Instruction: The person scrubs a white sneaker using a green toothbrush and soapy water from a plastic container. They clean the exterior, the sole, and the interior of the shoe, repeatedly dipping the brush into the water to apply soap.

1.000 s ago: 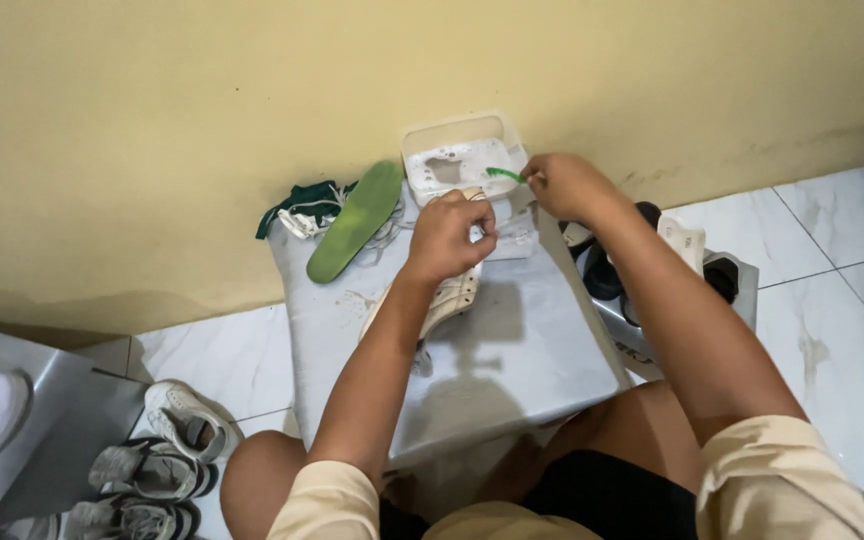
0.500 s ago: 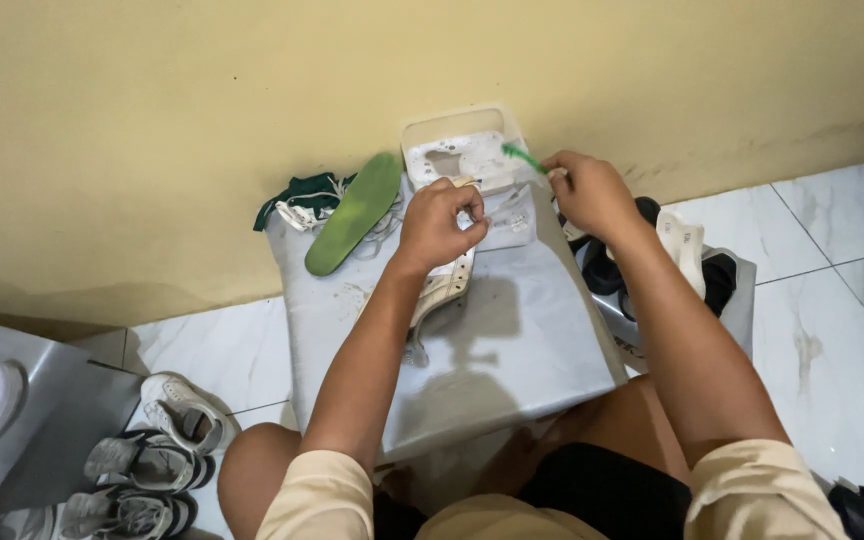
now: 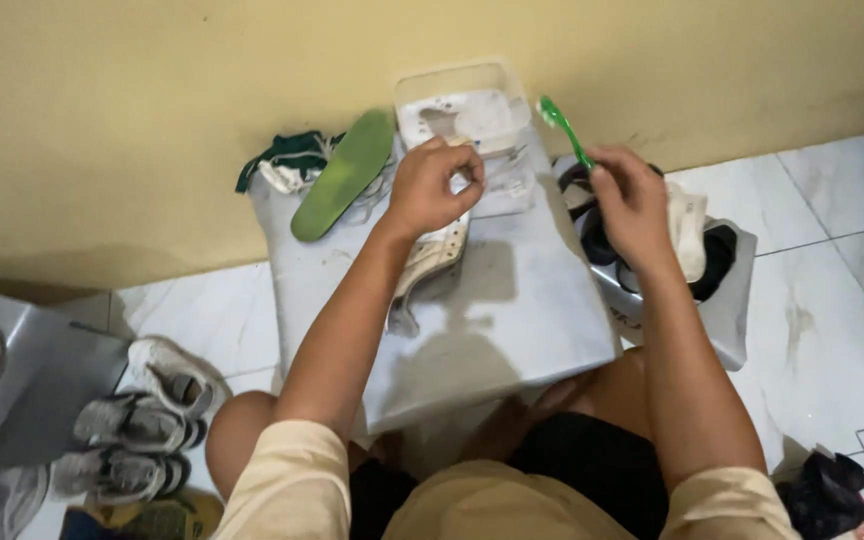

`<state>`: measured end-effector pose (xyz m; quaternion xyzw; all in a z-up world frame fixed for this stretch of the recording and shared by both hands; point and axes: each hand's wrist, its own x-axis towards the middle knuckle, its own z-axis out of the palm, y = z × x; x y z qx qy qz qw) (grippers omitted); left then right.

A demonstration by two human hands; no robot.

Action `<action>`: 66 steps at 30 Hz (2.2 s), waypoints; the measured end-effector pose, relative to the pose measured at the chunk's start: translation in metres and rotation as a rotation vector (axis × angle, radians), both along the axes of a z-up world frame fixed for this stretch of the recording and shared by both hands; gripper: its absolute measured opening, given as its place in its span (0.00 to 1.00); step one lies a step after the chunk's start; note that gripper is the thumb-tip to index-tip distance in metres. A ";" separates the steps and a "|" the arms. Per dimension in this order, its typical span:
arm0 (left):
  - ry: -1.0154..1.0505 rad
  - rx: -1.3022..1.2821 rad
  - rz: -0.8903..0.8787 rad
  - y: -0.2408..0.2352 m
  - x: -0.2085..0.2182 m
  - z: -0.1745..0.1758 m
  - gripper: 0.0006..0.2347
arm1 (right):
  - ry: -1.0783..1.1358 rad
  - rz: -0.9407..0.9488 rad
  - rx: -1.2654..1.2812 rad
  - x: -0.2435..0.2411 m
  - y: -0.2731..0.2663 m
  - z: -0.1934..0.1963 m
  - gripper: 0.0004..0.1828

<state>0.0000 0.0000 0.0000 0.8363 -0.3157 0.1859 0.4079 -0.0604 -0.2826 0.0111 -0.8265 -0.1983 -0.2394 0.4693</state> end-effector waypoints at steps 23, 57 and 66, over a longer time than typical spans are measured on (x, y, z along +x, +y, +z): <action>-0.141 0.300 -0.103 0.003 0.014 -0.014 0.09 | 0.263 0.167 -0.440 -0.043 0.045 -0.058 0.10; 0.014 0.109 -0.206 0.011 0.024 -0.023 0.09 | 0.120 0.171 -0.526 -0.017 0.044 -0.064 0.07; -0.017 0.098 -0.195 0.011 0.019 -0.018 0.09 | 0.244 0.312 -0.417 -0.045 0.067 -0.050 0.09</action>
